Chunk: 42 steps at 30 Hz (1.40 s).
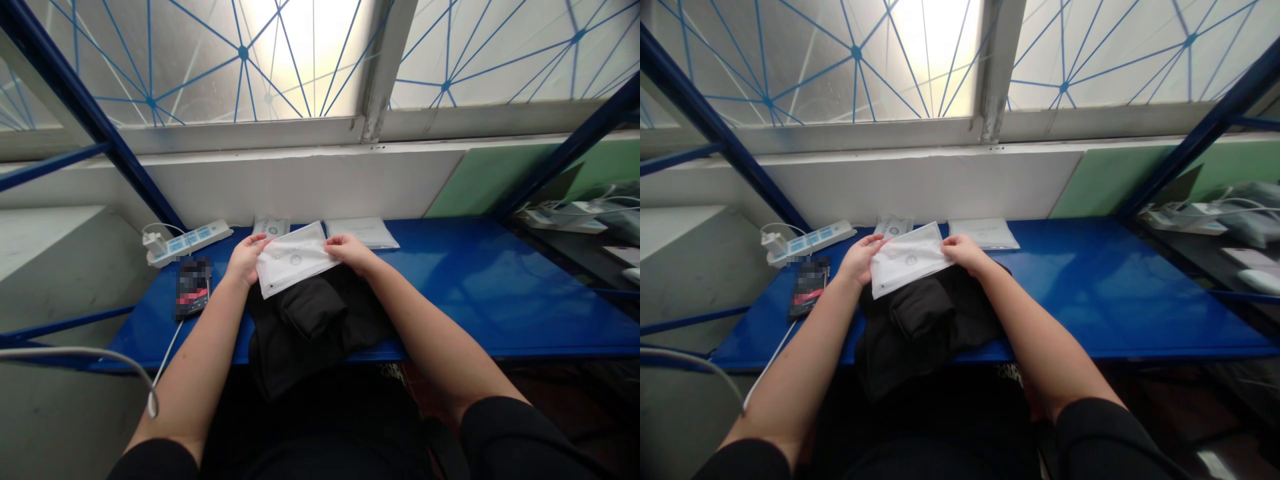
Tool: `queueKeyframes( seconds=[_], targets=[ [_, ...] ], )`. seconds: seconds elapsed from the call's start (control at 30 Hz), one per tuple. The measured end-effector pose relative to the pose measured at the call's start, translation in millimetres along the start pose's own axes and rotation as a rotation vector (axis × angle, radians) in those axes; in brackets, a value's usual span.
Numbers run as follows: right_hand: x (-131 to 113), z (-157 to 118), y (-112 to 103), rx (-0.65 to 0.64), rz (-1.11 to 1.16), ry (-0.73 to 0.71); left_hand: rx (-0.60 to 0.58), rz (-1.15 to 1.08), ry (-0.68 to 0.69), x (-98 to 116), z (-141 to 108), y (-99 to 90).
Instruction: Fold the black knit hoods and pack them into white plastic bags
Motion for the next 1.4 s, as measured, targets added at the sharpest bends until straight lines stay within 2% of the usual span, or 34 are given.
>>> queueKeyframes(
  seconds=[0.07,0.17,0.27,0.4,0.63,0.77,0.9,0.97,1.13,1.27,1.33,1.4],
  targets=[
    [1,0,2,-0.017,0.024,0.007,-0.001,-0.002,-0.032,-3,1,-1.3],
    [5,-2,9,-0.11,0.119,0.058,0.061,0.008,0.052,1,2,-5.2],
    [5,-4,10,-0.134,0.166,0.089,0.122,-0.037,0.124,4,2,-7.1],
    [3,-6,9,-0.12,0.26,0.106,0.168,-0.11,0.171,5,3,-8.2],
    [5,-4,4,0.016,0.343,0.159,0.082,-0.047,0.285,5,0,3.2],
    [4,1,-9,0.197,0.374,0.064,0.028,-0.118,0.251,9,-3,5.0],
    [2,7,-19,0.266,0.342,-0.07,-0.216,-0.008,0.049,-2,-4,17.0],
    [4,9,-22,0.278,0.285,-0.075,-0.262,0.07,0.02,-8,-5,19.0],
    [0,5,-26,0.356,0.105,-0.17,-0.151,0.113,0.134,-10,0,13.9],
    [-11,1,-12,0.207,0.144,-0.186,-0.164,0.101,0.154,-5,-3,15.6],
    [-19,1,-23,0.254,0.156,-0.215,-0.135,0.119,0.131,-3,-5,14.2],
    [-25,1,-51,0.39,0.161,-0.266,-0.089,0.156,0.128,0,-7,12.3]
  ],
)
Point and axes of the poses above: each hand's wrist, its own z-axis towards the middle knuckle, its own y-axis out of the palm, x = y × z, the point moved 7 cm from there along z, towards the middle knuckle, and after that the axes turned 5 degrees about z, right-handed, at the moved point
